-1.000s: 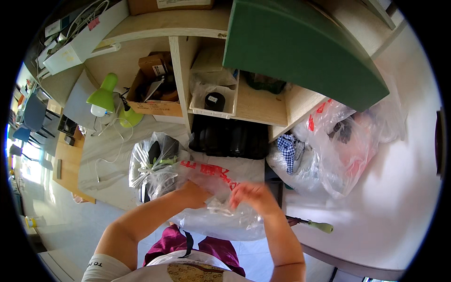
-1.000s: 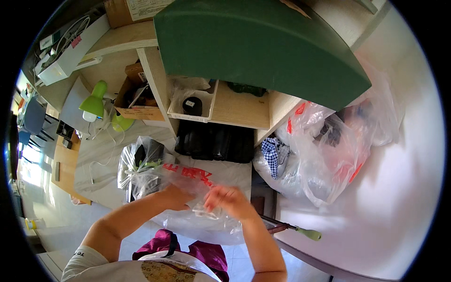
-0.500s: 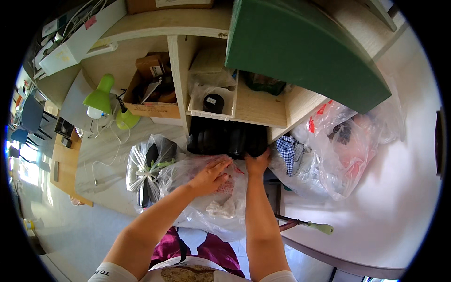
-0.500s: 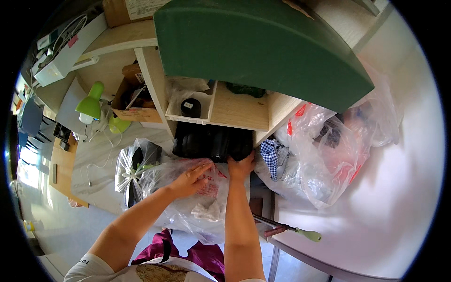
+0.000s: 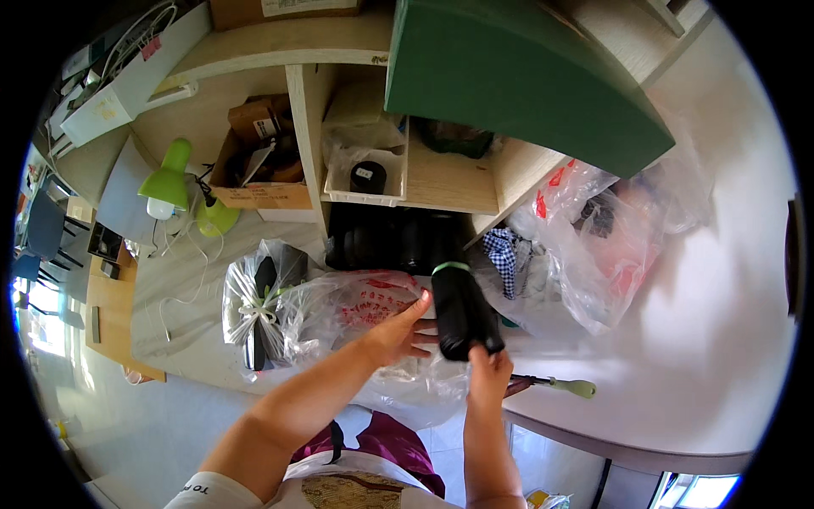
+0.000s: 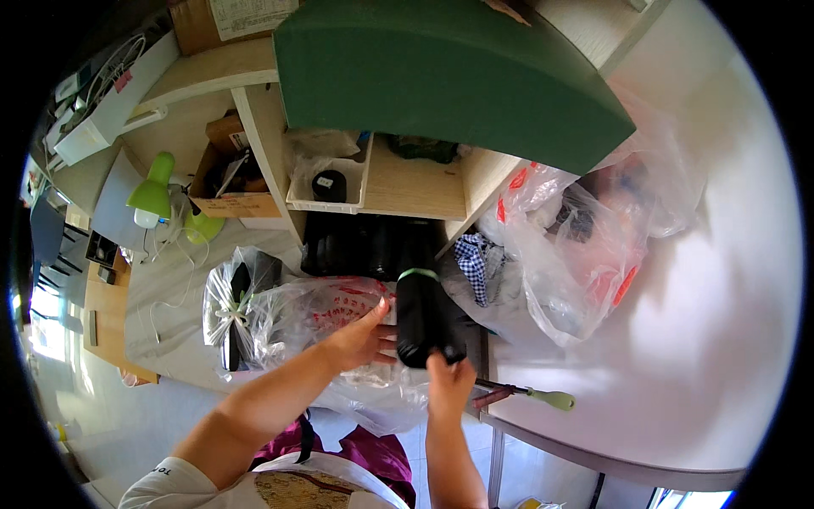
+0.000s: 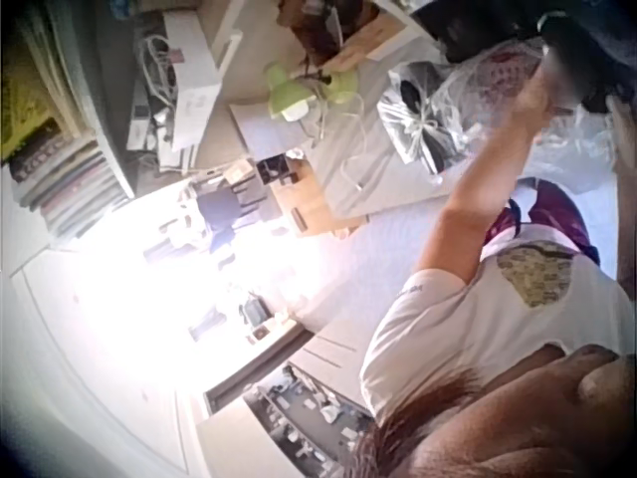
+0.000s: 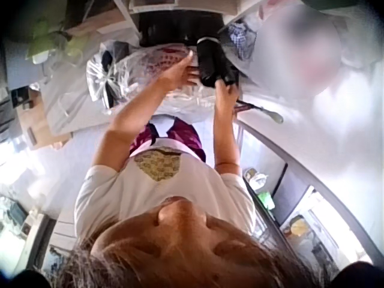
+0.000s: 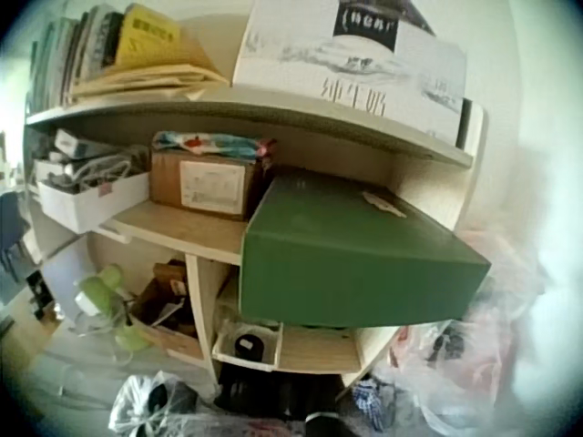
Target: The person places black cylindrical objects into plastic bags, organizes them on a desk, and then ties the bags shut by hand.
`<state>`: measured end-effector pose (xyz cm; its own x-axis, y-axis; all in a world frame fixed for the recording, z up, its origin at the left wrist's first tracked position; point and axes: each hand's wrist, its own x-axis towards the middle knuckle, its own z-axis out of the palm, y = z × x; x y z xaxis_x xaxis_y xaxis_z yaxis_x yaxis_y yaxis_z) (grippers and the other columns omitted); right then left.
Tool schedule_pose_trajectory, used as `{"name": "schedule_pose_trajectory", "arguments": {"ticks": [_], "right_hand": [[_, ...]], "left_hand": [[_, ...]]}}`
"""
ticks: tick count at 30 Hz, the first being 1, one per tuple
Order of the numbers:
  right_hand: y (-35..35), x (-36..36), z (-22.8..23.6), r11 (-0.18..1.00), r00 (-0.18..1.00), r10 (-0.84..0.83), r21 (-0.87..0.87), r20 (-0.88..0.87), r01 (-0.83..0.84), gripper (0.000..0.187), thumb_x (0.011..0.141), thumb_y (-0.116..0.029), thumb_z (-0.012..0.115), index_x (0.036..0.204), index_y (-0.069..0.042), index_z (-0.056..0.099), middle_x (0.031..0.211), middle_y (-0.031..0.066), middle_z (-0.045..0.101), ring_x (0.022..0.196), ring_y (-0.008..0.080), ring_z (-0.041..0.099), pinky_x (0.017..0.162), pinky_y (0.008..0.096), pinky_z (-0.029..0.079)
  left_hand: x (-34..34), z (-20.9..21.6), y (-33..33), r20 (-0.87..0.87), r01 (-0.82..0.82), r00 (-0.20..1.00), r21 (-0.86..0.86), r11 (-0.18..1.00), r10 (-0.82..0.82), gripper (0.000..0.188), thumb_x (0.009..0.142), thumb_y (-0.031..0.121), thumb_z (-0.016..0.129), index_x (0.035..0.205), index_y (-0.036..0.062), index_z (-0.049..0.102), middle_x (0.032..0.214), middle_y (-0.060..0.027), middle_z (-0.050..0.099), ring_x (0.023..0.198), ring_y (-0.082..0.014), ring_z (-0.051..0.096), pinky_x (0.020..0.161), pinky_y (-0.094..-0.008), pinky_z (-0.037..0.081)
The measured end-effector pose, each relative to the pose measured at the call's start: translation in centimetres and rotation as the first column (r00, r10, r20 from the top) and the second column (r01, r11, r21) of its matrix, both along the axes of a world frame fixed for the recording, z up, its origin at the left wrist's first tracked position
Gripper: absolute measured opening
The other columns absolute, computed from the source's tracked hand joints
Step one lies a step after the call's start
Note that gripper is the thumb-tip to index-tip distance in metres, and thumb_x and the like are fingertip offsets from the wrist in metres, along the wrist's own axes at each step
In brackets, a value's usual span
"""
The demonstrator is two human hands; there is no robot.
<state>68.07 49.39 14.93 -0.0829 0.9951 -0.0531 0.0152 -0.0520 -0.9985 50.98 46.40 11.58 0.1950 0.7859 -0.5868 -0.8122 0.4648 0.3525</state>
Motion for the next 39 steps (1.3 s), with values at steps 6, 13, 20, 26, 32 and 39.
{"name": "schedule_pose_trajectory", "arguments": {"ticks": [6,13,20,26,32,39], "right_hand": [[-8.1,5.1,2.4,0.927,0.755,0.258,0.065,0.602,-0.368,0.052,0.068,-0.029,0.077,0.106,-0.002,0.052,0.099,0.0151,0.059,0.093,0.0285,0.059,0.083,0.0371,0.044],[-8.4,2.0,2.4,0.864,0.847,0.265,-0.276,-0.461,-0.421,0.097,0.069,-0.035,0.078,0.142,-0.009,0.02,0.134,0.0108,0.039,0.118,0.024,0.046,0.098,0.0363,0.04],[-7.2,6.8,1.3,0.36,0.459,0.069,-0.407,-0.886,-0.839,0.085,0.07,-0.03,0.072,0.134,0.005,0.029,0.124,0.0211,0.049,0.108,0.0306,0.056,0.094,0.0387,0.044],[-8.1,3.2,3.8,0.247,0.633,0.01,-0.611,-0.774,-0.752,0.069,0.079,-0.026,0.065,0.132,0.003,0.033,0.123,0.0195,0.05,0.108,0.0292,0.055,0.098,0.0396,0.041],[-7.9,-1.2,3.9,0.397,0.781,-0.029,-0.724,-0.624,-0.564,0.049,0.084,-0.017,0.063,0.127,-0.003,0.043,0.117,0.0144,0.056,0.105,0.0259,0.057,0.094,0.0416,0.045],[-11.5,-5.9,-0.3,0.699,0.912,-0.187,-0.702,-0.364,-0.137,0.049,0.083,-0.016,0.066,0.124,-0.005,0.041,0.116,0.0143,0.055,0.104,0.0291,0.056,0.091,0.0424,0.047]], "left_hand": [[2.8,3.2,-2.1,-0.039,-0.049,0.997,0.242,0.969,0.061,0.054,0.073,0.013,0.074,0.12,0.0047,0.048,0.105,-0.0092,0.061,0.097,-0.0216,0.06,0.084,-0.0369,0.05],[2.1,7.5,-6.3,-0.892,0.429,0.451,0.213,0.878,-0.004,0.073,0.075,0.041,0.071,0.129,0.0023,0.04,0.113,-0.0195,0.055,0.107,-0.0329,0.053,0.095,-0.0432,0.039],[-6.7,5.8,-12.0,-0.77,-0.059,-0.637,-0.011,0.998,-0.046,0.081,0.066,0.03,0.075,0.131,0.0013,0.036,0.138,-0.0225,0.031,0.132,-0.0409,0.019,0.105,-0.0543,0.016],[-7.4,1.3,-14.4,-0.747,0.098,-0.664,-0.133,0.986,-0.035,0.043,0.071,0.017,0.067,0.109,0.0052,0.052,0.121,-0.0177,0.05,0.12,-0.0367,0.039,0.098,-0.0564,0.026],[-3.5,0.5,-15.6,-0.996,-0.002,0.051,0.071,0.997,0.071,0.037,0.075,0.008,0.066,0.107,0.0038,0.047,0.1,-0.0157,0.058,0.086,-0.0275,0.059,0.073,-0.0376,0.046],[-0.2,-3.4,-16.8,-0.728,-0.267,0.659,0.009,0.964,0.19,0.067,0.068,-0.008,0.065,0.128,0.0027,0.038,0.097,-0.0078,0.056,0.085,-0.017,0.056,0.075,-0.0288,0.046]]}}
